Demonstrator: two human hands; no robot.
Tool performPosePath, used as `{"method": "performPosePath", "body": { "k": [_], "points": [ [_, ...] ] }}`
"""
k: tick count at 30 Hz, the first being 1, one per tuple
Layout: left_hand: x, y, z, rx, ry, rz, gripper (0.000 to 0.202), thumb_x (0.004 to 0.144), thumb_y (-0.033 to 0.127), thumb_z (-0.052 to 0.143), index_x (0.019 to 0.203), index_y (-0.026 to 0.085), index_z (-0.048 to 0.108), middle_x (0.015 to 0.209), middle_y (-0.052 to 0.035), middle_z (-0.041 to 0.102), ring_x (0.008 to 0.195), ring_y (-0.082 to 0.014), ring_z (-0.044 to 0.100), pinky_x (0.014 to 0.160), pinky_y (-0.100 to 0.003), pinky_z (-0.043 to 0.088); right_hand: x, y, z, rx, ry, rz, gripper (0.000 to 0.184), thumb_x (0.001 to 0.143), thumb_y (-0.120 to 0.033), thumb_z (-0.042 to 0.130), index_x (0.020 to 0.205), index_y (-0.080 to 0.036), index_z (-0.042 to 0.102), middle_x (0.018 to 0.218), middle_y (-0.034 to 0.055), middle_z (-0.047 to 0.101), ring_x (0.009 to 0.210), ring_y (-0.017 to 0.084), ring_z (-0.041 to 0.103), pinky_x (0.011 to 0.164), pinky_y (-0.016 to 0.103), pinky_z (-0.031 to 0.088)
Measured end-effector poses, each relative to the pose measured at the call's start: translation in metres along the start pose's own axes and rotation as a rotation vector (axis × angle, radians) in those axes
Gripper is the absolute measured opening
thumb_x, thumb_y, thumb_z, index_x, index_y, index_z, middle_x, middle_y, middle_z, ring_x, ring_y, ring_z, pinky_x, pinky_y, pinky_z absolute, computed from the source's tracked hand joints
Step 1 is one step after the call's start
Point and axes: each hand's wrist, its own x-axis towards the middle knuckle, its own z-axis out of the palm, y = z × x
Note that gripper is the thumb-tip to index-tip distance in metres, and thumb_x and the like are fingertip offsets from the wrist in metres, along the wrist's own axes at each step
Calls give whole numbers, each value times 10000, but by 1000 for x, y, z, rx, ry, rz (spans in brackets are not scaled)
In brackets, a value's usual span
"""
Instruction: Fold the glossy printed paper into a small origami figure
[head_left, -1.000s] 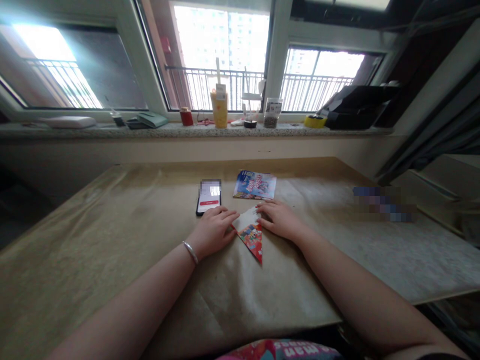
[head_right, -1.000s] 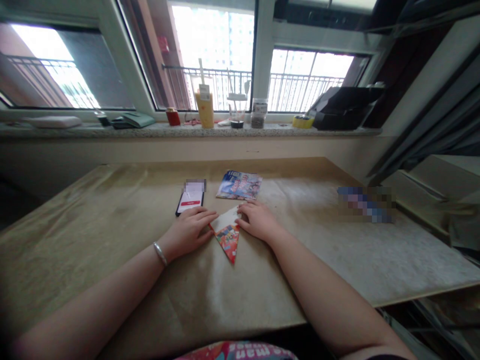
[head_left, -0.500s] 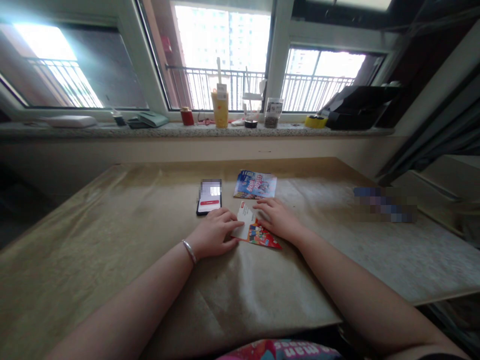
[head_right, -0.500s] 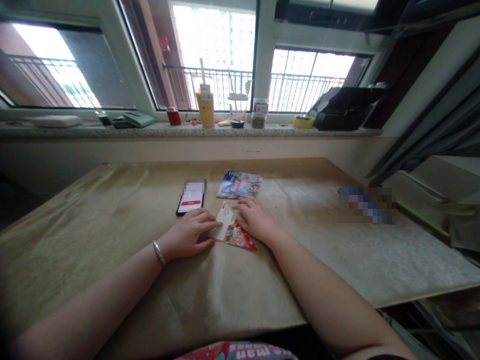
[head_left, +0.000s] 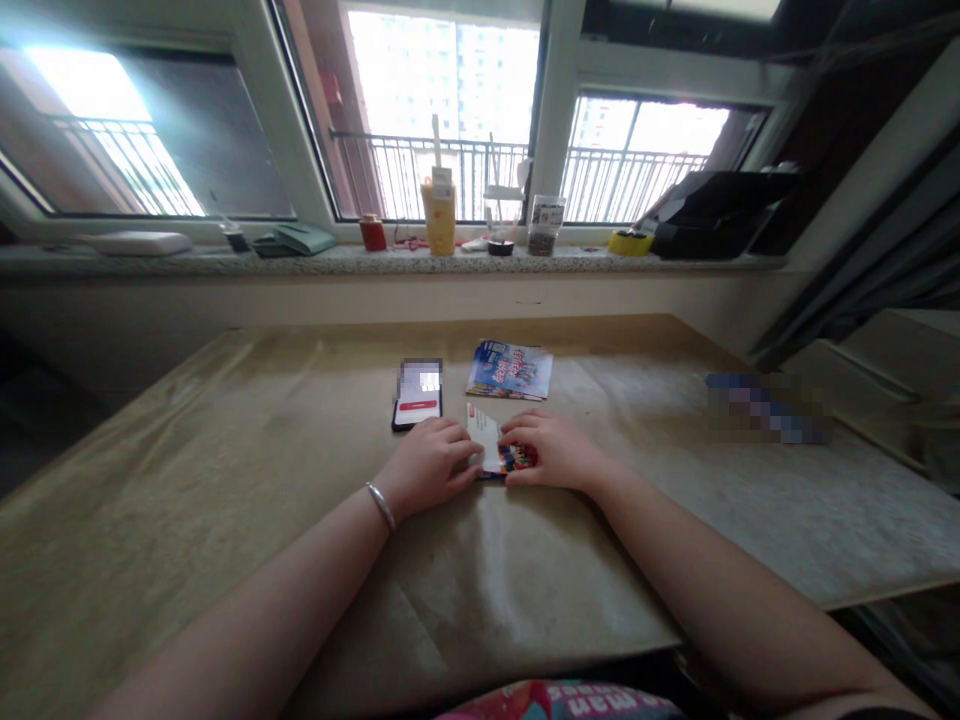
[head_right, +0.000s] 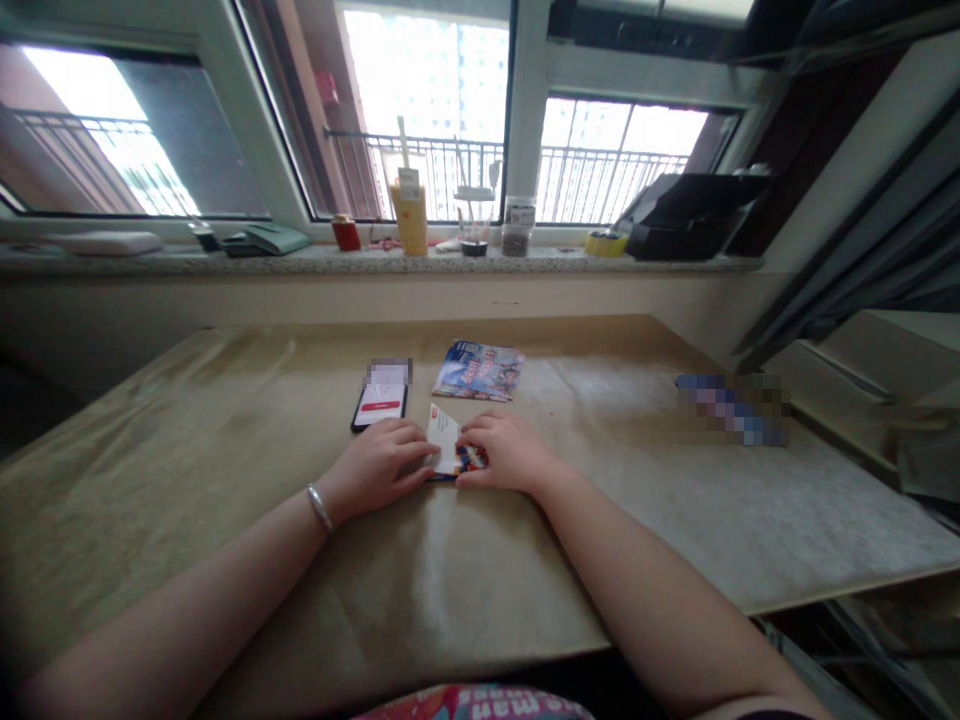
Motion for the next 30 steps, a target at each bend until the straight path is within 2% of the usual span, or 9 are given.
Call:
{"method": "performPosePath", "body": {
  "k": [4, 8, 12, 15, 20, 24, 30],
  "points": [
    [1, 1, -1, 16, 25, -11, 249, 876, 363, 497, 961, 210, 674, 863, -58, 646, 860, -195, 554, 801, -349, 423, 0, 0, 2, 17, 8, 15, 328, 724, -464, 686, 956, -232, 695, 1065, 59, 667, 995, 211, 583, 896, 353, 428],
    [2, 1, -3, 16, 24, -26, 256, 896, 344, 456, 974, 183, 639, 883, -68, 653, 839, -194, 570, 768, -335, 433, -1, -1, 2, 9, 15, 65, 161, 798, -367, 628, 854, -239, 708, 947, 36, 684, 891, 174, 604, 801, 289, 440],
    [0, 2, -3, 19, 35, -122, 174, 862, 329, 484, 889, 174, 557, 820, -44, 619, 722, -174, 563, 639, -283, 429, 0, -3, 1, 13, 22, 161, 155, 829, -327, 585, 842, -236, 710, 879, 29, 684, 808, 152, 610, 691, 242, 423],
    [-1, 1, -1, 15, 45, -153, 98, 844, 271, 490, 838, 176, 514, 799, -27, 587, 676, -152, 546, 597, -255, 411, 1, -4, 1, 15, 23, 286, 160, 818, -333, 586, 827, -229, 706, 783, 15, 686, 702, 138, 600, 608, 225, 394],
    [-2, -1, 0, 24, 18, -62, 182, 894, 267, 435, 827, 179, 580, 857, -32, 590, 721, -133, 547, 628, -237, 414, 1, 0, 4, 124, 86, 436, 189, 804, -374, 574, 824, -220, 681, 739, 5, 682, 644, 126, 591, 576, 215, 389],
    [-2, -2, 2, 27, -3, 36, 216, 898, 279, 459, 969, 225, 656, 921, -37, 610, 779, -139, 552, 681, -251, 433, 2, 4, 6, 188, 128, 502, 182, 781, -364, 586, 762, -191, 641, 663, -3, 646, 586, 114, 551, 534, 206, 364],
    [0, -2, 2, 13, -23, 50, 221, 877, 274, 502, 1011, 238, 674, 987, -47, 631, 837, -157, 563, 742, -288, 468, 3, 12, 9, 204, 173, 575, 163, 778, -331, 579, 725, -180, 609, 639, -8, 620, 567, 108, 526, 517, 203, 341]
  ]
}}
